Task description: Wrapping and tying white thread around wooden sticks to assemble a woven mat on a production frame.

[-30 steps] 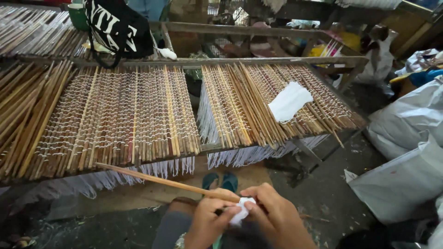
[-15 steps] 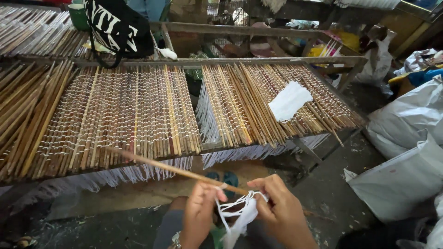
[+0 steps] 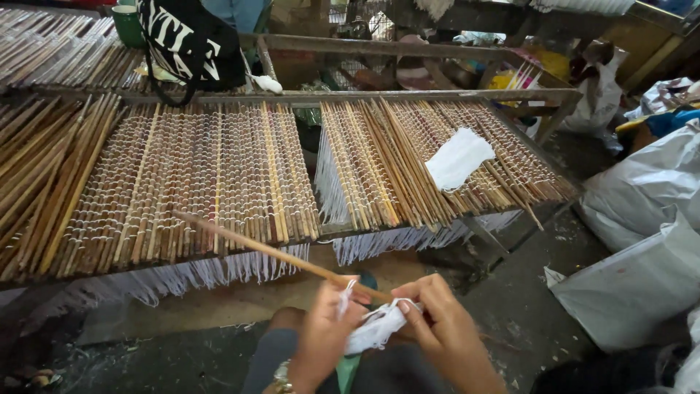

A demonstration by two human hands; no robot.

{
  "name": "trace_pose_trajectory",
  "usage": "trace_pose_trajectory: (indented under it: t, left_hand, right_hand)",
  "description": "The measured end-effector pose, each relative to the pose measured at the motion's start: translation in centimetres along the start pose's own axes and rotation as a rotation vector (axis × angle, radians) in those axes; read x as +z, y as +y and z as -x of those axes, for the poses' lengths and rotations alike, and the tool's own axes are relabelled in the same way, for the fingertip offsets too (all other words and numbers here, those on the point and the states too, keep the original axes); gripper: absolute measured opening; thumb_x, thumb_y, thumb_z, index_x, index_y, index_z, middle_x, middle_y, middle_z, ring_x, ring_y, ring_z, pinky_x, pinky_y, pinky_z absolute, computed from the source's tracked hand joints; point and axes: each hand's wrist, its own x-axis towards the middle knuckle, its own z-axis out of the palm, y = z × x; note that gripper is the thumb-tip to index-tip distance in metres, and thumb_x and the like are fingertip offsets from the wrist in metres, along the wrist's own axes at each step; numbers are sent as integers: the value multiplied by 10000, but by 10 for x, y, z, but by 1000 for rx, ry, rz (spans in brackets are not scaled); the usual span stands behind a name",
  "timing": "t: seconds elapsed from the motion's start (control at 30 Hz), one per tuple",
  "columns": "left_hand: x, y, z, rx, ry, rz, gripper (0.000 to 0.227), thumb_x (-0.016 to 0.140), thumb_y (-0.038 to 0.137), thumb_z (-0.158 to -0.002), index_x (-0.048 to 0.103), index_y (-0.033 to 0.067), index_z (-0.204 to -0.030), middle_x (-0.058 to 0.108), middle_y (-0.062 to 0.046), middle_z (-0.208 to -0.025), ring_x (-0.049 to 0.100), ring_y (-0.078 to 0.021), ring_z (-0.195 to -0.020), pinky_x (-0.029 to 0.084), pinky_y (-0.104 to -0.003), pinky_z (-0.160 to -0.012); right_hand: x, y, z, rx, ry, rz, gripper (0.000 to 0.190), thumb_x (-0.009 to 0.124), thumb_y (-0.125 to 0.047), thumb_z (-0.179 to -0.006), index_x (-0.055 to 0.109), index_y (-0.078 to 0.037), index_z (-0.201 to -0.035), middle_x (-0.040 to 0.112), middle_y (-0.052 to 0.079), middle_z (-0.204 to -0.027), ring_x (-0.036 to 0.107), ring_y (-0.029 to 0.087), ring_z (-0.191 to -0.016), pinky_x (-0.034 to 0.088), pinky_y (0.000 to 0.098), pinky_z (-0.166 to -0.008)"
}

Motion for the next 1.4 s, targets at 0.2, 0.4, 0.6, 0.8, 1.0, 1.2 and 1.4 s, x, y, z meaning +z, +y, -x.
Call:
trace_pose_trajectory:
  t: [0.2,0.4,0.6,0.8,1.0,1.2,1.4]
  left_hand:
    - [13,31,6,21,-127,-564,309,657,397,-872,849,165,-805,799,35,-746,722,-123,-709,517,-326,-660]
    - [12,28,7,-75,-113,-602,203,683,368,-902,839,243,-868,743,69,-715,685,-89,-647,500,-277,-625]
    - [17,31,9,243,-210,-568,262,629,347,-953,841,192,-953,814,13,-934,689,-180,-901,510,-336,-820]
    - [19,32,5,-37,-1,-160,369,524,343,-1006,687,13,-992,742,-83,-757,707,-158,-664,588,-310,-697]
    - [20,28,7,277,-268,-579,233,613,327,-979,760,149,-945,771,-15,-933,701,-204,-875,492,-356,-799]
    - [20,32,4,408,-318,-492,233,579,269,-1030,755,121,-1066,781,-34,-1062,705,-207,-982,520,-345,-889]
    - [16,31,5,110,-135,-306,335,472,375,-1050,685,123,-989,757,-12,-936,727,-140,-890,583,-315,-819]
  right_hand:
    - [-4,-17,3,107,-158,-115,308,545,-376,-990,758,-208,-1135,616,-32,-1036,686,107,-810,501,278,-729]
    - [1,2,3,57,-37,-70,321,518,-137,-897,760,-208,-1097,655,-20,-1008,584,138,-661,444,300,-642]
    - [11,3,4,137,-16,55,252,710,-471,-856,781,-290,-1017,689,-108,-1010,746,99,-848,539,304,-735]
    - [7,7,1,163,31,89,194,693,-409,-890,790,-262,-969,674,-89,-928,706,102,-732,503,288,-633]
    - [4,8,1,-169,92,20,316,464,-285,-1041,734,-136,-973,690,16,-955,669,175,-911,482,307,-859]
    - [9,11,6,-72,142,72,221,719,-420,-893,722,-200,-910,669,-86,-927,642,75,-778,479,277,-666]
    - [1,7,7,-110,201,110,103,669,-237,-914,748,-174,-932,669,-33,-933,657,131,-786,470,304,-645]
